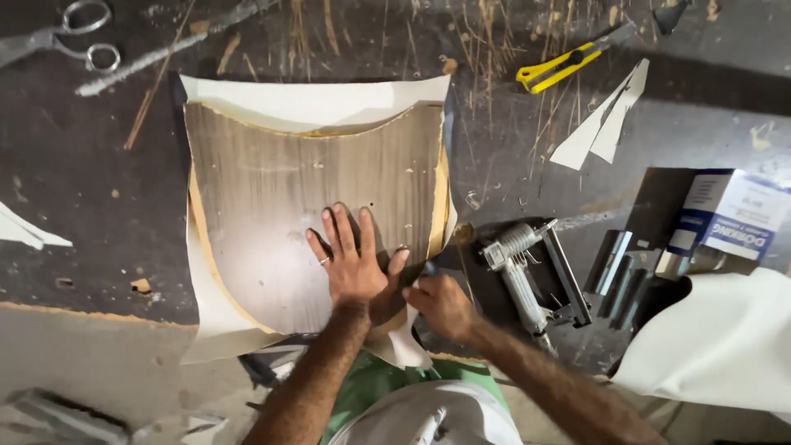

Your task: Reupholstering a furniture component by attaching foam and fabric to a wooden base using a pneumatic staple gun

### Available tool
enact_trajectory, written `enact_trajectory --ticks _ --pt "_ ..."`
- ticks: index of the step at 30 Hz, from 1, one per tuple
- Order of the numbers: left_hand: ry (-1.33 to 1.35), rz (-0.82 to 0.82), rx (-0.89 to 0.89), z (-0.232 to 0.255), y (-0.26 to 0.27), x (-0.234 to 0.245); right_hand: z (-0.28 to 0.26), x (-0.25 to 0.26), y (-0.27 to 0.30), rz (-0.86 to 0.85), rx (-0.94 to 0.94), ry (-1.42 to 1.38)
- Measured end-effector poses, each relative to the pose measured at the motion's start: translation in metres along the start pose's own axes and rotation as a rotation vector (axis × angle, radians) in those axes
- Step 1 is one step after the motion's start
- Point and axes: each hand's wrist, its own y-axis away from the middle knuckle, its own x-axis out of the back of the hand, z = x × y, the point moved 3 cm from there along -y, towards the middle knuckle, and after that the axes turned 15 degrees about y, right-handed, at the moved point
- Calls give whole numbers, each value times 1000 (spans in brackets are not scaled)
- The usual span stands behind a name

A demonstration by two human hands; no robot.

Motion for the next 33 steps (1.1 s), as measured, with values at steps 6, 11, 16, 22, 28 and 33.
enact_trajectory --ticks 6,11,16,22,28,33 --pt "212 -27 -5 -7 7 20 -34 -1 -27 -101 -67 -111" --pt "370 -419 -40 -8 -1 37 -40 6 -44 -288 -436 -190" --pt "73 -849 41 13 -17 56 -57 8 -42 -362 -432 -167" --pt "22 -773 -5 9 -7 41 -70 54 38 -65 -115 -373" --pt "42 -759 -1 8 -7 41 96 79 66 949 91 749" --pt "37 -777 -5 11 -6 45 58 94 79 515 -105 797"
